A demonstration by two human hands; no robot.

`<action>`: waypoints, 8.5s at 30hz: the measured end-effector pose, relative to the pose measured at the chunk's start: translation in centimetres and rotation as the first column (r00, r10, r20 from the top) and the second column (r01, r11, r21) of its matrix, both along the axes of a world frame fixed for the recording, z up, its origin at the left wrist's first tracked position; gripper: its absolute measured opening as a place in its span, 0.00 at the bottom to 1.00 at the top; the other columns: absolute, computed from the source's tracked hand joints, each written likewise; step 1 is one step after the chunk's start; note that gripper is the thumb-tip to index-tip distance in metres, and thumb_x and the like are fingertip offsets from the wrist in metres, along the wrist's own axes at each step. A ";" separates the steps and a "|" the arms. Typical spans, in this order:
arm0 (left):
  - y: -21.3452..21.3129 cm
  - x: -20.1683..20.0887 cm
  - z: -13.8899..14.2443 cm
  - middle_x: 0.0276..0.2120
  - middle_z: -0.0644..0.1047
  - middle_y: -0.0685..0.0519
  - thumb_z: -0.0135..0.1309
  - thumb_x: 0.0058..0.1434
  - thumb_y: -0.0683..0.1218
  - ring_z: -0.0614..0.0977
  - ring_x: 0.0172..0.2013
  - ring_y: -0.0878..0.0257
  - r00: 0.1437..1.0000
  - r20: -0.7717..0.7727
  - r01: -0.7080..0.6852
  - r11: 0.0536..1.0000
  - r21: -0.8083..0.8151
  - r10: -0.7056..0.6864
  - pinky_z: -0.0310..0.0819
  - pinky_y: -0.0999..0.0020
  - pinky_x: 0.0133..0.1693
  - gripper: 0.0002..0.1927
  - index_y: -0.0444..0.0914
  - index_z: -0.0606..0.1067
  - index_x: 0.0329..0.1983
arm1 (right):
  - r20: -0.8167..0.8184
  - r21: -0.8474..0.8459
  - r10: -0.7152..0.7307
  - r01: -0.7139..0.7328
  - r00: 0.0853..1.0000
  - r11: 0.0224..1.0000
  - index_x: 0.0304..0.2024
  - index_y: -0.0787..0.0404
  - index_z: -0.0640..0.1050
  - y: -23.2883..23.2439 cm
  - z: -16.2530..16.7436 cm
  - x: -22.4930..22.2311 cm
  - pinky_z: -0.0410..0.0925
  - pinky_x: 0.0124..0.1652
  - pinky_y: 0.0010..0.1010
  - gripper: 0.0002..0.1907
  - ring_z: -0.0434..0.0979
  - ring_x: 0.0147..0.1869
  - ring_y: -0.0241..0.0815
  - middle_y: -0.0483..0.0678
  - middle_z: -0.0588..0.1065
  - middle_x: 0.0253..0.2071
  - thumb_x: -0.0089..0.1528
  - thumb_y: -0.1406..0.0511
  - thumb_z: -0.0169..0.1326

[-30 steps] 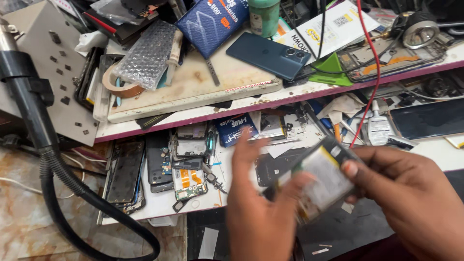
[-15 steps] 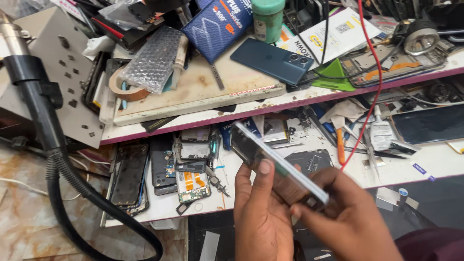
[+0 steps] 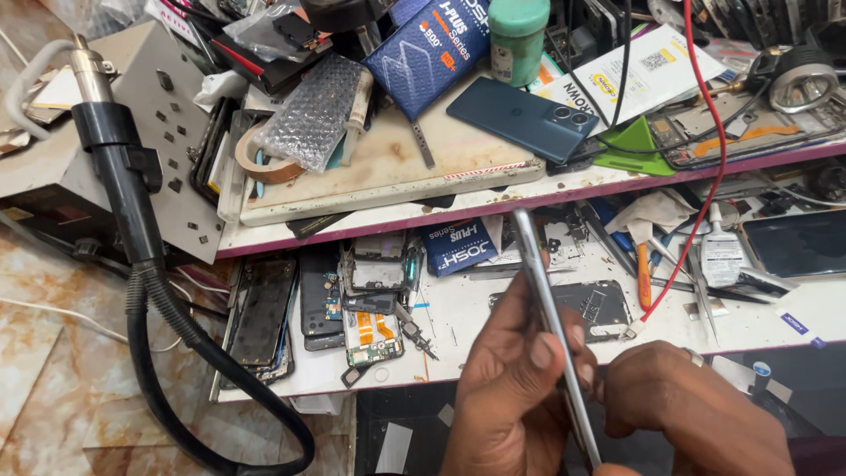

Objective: The person works on a disassembled smartphone, applying adhesive to the battery area and using a screwdriver to tighten screws on the internal frame. The person handles the phone and tools directly without visible protective gloves.

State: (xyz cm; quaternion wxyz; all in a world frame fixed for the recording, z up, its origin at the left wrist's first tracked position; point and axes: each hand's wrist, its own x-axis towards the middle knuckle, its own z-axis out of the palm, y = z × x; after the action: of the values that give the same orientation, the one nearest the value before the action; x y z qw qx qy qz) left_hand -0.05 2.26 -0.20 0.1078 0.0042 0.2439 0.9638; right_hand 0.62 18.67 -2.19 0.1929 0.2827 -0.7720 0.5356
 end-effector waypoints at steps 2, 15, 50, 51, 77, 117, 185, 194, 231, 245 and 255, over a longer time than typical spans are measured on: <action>0.0 0.3 0.2 0.39 0.75 0.52 0.66 0.60 0.48 0.78 0.36 0.64 0.998 0.005 0.066 0.997 -0.037 -0.066 0.74 0.71 0.40 0.45 0.37 0.60 0.79 | 0.015 0.015 -0.020 0.020 1.000 1.000 0.28 0.61 0.77 0.4 -0.1 0.3 0.73 0.36 0.27 0.19 0.78 0.37 0.40 0.46 0.75 0.30 0.60 0.53 0.63; -1.0 -0.1 0.5 0.48 0.76 0.49 0.67 0.61 0.49 0.78 0.48 0.62 0.968 -0.103 0.210 0.963 -0.170 -0.229 0.70 0.69 0.53 0.49 0.31 0.57 0.81 | -0.001 -0.035 -0.045 0.045 0.999 0.998 0.27 0.61 0.76 1.4 0.1 0.0 0.72 0.33 0.28 0.17 0.78 0.35 0.38 0.46 0.74 0.30 0.62 0.56 0.63; 0.8 -1.5 -3.0 0.37 0.83 0.39 0.52 0.65 0.47 0.86 0.38 0.50 0.959 0.282 0.101 0.971 -0.217 -0.036 0.85 0.55 0.40 0.16 0.30 0.76 0.50 | 0.485 0.244 -0.480 0.414 0.731 0.877 0.44 0.63 0.82 7.5 -2.4 -6.1 0.70 0.39 0.32 0.15 0.75 0.41 0.39 0.48 0.80 0.34 0.62 0.58 0.59; 0.9 -1.6 -2.6 0.38 0.82 0.38 0.51 0.65 0.46 0.86 0.39 0.48 0.958 0.288 0.077 0.979 -0.191 -0.019 0.85 0.54 0.39 0.17 0.30 0.75 0.51 | 0.388 0.334 -0.586 0.484 0.711 0.809 0.46 0.63 0.82 8.6 -2.3 -6.6 0.70 0.41 0.35 0.17 0.76 0.44 0.42 0.50 0.79 0.37 0.61 0.58 0.61; -0.5 -1.1 -0.1 0.47 0.78 0.25 0.41 0.69 0.56 0.84 0.45 0.38 0.963 0.082 0.240 0.957 0.164 -0.255 0.82 0.47 0.48 0.31 0.28 0.70 0.63 | 0.491 -0.146 -0.380 0.504 0.784 0.851 0.43 0.68 0.78 3.2 0.3 -4.7 0.64 0.30 0.18 0.11 0.74 0.34 0.30 0.47 0.79 0.33 0.58 0.75 0.63; 1.5 -1.1 -0.2 0.39 0.84 0.38 0.52 0.63 0.39 0.88 0.34 0.54 0.983 0.167 0.131 0.926 -0.354 -0.076 0.86 0.63 0.36 0.18 0.25 0.75 0.54 | 0.630 -0.236 -0.172 0.398 0.757 0.886 0.40 0.71 0.82 3.8 0.6 -5.0 0.65 0.32 0.23 0.11 0.70 0.30 0.32 0.46 0.75 0.26 0.64 0.66 0.58; 0.0 -1.3 0.2 0.45 0.82 0.36 0.41 0.67 0.58 0.83 0.33 0.54 0.960 0.274 -0.032 0.995 -0.092 0.056 0.81 0.60 0.34 0.26 0.36 0.72 0.57 | 0.616 -0.657 0.262 0.302 0.743 0.690 0.59 0.62 0.78 8.5 -1.1 -6.9 0.75 0.55 0.40 0.23 0.83 0.52 0.49 0.51 0.76 0.38 0.60 0.74 0.54; -0.1 -1.3 -0.8 0.41 0.79 0.39 0.39 0.68 0.60 0.83 0.35 0.50 0.935 0.349 -0.051 0.998 -0.044 0.063 0.81 0.54 0.33 0.24 0.38 0.69 0.52 | 0.291 0.066 0.161 -0.187 0.943 0.980 0.35 0.58 0.79 4.3 -0.6 -4.0 0.68 0.47 0.31 0.18 0.74 0.51 0.43 0.47 0.72 0.43 0.48 0.67 0.74; 0.5 -1.3 -1.4 0.35 0.77 0.44 0.44 0.68 0.60 0.83 0.33 0.52 0.923 0.357 -0.151 0.988 -0.006 0.143 0.80 0.57 0.35 0.24 0.34 0.69 0.49 | -0.026 0.240 -0.059 0.063 0.998 0.969 0.38 0.57 0.78 2.2 1.5 -2.2 0.70 0.42 0.30 0.11 0.74 0.46 0.40 0.45 0.72 0.41 0.55 0.66 0.66; 1.6 -1.2 -0.3 0.42 0.77 0.44 0.43 0.63 0.59 0.84 0.33 0.52 0.842 0.308 -0.375 0.890 -0.259 0.444 0.81 0.56 0.34 0.27 0.41 0.68 0.60 | 0.614 -0.600 0.087 0.393 0.785 0.697 0.52 0.75 0.75 1.6 -1.8 -0.9 0.64 0.21 0.39 0.21 0.71 0.26 0.50 0.60 0.73 0.29 0.68 0.61 0.55; 1.7 -1.2 0.4 0.44 0.75 0.45 0.43 0.64 0.60 0.83 0.36 0.53 0.820 0.299 -0.417 0.867 -0.274 0.489 0.81 0.57 0.37 0.29 0.43 0.65 0.64 | 0.630 -0.610 0.120 0.394 0.767 0.687 0.43 0.72 0.67 -0.6 -1.0 -0.3 0.63 0.17 0.32 0.20 0.68 0.22 0.44 0.60 0.71 0.28 0.72 0.58 0.54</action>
State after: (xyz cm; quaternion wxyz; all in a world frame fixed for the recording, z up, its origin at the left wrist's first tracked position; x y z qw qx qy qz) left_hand -1.21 4.01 0.19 -0.0828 -0.2404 0.3078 0.9169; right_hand 0.36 18.07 -3.20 0.0616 -0.0721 -0.5405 0.8360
